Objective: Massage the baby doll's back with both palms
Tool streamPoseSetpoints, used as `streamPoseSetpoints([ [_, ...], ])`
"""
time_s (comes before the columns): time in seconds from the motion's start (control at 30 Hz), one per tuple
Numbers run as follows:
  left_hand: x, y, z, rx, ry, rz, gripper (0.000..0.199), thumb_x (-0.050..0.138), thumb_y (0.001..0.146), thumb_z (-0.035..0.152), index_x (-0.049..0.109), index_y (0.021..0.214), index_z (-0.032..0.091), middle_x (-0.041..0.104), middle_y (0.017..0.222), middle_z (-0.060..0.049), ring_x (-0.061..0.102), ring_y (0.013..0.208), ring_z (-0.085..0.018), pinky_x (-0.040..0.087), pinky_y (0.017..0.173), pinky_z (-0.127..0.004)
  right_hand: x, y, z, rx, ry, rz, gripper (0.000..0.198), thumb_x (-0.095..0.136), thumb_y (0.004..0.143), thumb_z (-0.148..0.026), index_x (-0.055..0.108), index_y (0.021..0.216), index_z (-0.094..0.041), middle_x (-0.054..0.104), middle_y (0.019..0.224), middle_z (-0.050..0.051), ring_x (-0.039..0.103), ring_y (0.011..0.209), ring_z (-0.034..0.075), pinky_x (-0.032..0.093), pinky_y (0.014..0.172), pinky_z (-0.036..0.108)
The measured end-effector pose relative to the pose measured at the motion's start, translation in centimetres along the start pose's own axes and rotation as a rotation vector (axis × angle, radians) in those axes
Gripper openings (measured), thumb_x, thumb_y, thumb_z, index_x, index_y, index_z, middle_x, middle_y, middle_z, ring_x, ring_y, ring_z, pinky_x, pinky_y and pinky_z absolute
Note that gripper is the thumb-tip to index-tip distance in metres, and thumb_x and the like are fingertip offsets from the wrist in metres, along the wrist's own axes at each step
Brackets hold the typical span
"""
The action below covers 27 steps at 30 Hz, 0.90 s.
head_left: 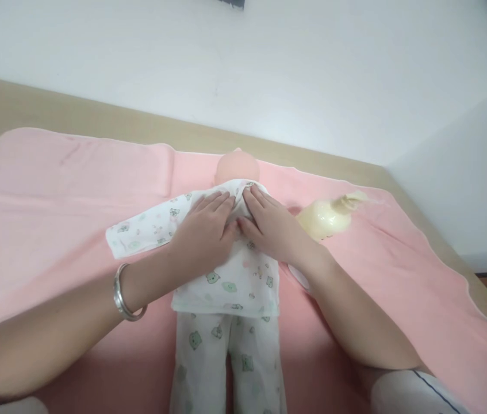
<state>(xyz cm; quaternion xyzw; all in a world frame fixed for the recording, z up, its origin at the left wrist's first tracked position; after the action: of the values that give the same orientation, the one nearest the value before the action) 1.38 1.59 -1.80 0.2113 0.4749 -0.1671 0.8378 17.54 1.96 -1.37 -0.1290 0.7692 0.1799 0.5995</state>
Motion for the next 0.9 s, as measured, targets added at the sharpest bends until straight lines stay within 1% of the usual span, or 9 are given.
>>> streamPoseSetpoints([
  [0.07, 0.0, 0.3, -0.3, -0.011, -0.020, -0.014, 0.059, 0.030, 0.097, 0.029, 0.046, 0.147, 0.001, 0.047, 0.156, -0.017, 0.038, 0.149, -0.030, 0.032, 0.125, -0.052, -0.3, 0.0, 0.2, -0.001, -0.002, -0.020, 0.059, 0.036, 0.101, -0.037, 0.042, 0.148, -0.002, 0.048, 0.153, 0.024, 0.040, 0.148, 0.035, 0.042, 0.116, 0.053],
  [0.13, 0.0, 0.7, -0.7, -0.029, -0.037, -0.018, 0.060, 0.030, 0.097, 0.030, 0.045, 0.148, 0.002, 0.045, 0.158, -0.016, 0.037, 0.150, -0.030, 0.031, 0.126, -0.052, -0.4, 0.0, -0.1, -0.008, -0.043, 0.007, 0.060, 0.034, 0.102, -0.035, 0.041, 0.149, 0.001, 0.051, 0.150, 0.025, 0.044, 0.144, 0.036, 0.042, 0.116, 0.054],
  [0.27, 0.2, 1.3, -1.6, -0.046, -0.057, -0.010, 0.061, 0.032, 0.097, 0.033, 0.045, 0.148, 0.004, 0.043, 0.159, -0.016, 0.036, 0.150, -0.029, 0.027, 0.128, -0.051, 0.0, -0.5, -1.3, -0.009, -0.124, 0.057, 0.059, 0.029, 0.103, -0.031, 0.045, 0.147, 0.004, 0.058, 0.144, 0.026, 0.052, 0.137, 0.037, 0.044, 0.114, 0.054],
  [0.37, 0.2, 1.6, -2.0, -0.040, -0.068, -0.002, 0.061, 0.033, 0.097, 0.037, 0.048, 0.145, 0.003, 0.040, 0.160, -0.019, 0.034, 0.151, -0.032, 0.024, 0.128, -0.052, 0.1, -1.3, -2.4, -0.009, -0.190, 0.085, 0.056, 0.033, 0.102, -0.027, 0.047, 0.147, 0.003, 0.059, 0.143, 0.027, 0.053, 0.137, 0.038, 0.045, 0.114, 0.054],
  [0.5, 0.3, 1.8, -2.3, -0.021, -0.078, 0.029, 0.055, 0.035, 0.095, 0.038, 0.057, 0.133, 0.005, 0.051, 0.151, -0.019, 0.044, 0.143, -0.034, 0.032, 0.123, -0.053, 0.1, -2.0, -3.4, -0.033, -0.257, 0.082, 0.056, 0.036, 0.100, -0.024, 0.047, 0.147, 0.004, 0.056, 0.146, 0.029, 0.051, 0.140, 0.038, 0.043, 0.115, 0.055],
  [0.57, 0.4, 1.8, -2.4, -0.012, -0.066, 0.053, 0.054, 0.036, 0.095, 0.039, 0.058, 0.131, 0.006, 0.055, 0.147, -0.019, 0.047, 0.140, -0.034, 0.036, 0.121, -0.054, 0.2, -2.0, -3.4, -0.017, -0.228, 0.082, 0.056, 0.036, 0.100, -0.025, 0.047, 0.148, 0.003, 0.055, 0.147, 0.027, 0.049, 0.142, 0.038, 0.042, 0.117, 0.054],
  [0.67, 0.5, 1.6, -2.3, -0.007, -0.041, 0.078, 0.058, 0.036, 0.096, 0.039, 0.055, 0.137, 0.003, 0.053, 0.149, -0.020, 0.046, 0.141, -0.035, 0.035, 0.121, -0.056, 0.5, -1.4, -2.7, 0.051, -0.132, 0.097, 0.057, 0.035, 0.100, -0.026, 0.047, 0.148, 0.001, 0.054, 0.150, 0.024, 0.047, 0.144, 0.035, 0.040, 0.119, 0.051],
  [0.77, 0.4, 1.1, -1.6, -0.009, -0.038, 0.081, 0.058, 0.035, 0.096, 0.034, 0.053, 0.141, 0.001, 0.056, 0.147, -0.019, 0.048, 0.140, -0.032, 0.034, 0.122, -0.053, 1.0, -0.4, -1.5, 0.107, -0.054, 0.112, 0.060, 0.035, 0.099, -0.028, 0.043, 0.150, 0.003, 0.048, 0.154, 0.024, 0.042, 0.148, 0.036, 0.036, 0.122, 0.052],
  [0.9, 0.2, 0.0, 0.0, 0.008, -0.003, 0.062, 0.057, 0.031, 0.097, 0.024, 0.051, 0.144, -0.001, 0.053, 0.150, -0.018, 0.044, 0.145, -0.029, 0.031, 0.126, -0.048, 1.3, 0.4, -0.1, 0.061, 0.021, 0.087, 0.063, 0.041, 0.094, -0.029, 0.042, 0.149, 0.002, 0.044, 0.156, 0.026, 0.035, 0.150, 0.038, 0.036, 0.121, 0.056],
])
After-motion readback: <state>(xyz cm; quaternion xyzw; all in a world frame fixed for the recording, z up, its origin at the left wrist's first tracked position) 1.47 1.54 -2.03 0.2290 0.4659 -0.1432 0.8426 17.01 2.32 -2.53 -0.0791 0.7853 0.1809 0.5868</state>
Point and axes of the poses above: each hand's wrist, its own y-axis towards the middle knuckle, its own x-axis out of the palm, z = x × y, the point moved 2 cm from there along y, towards the middle knuckle
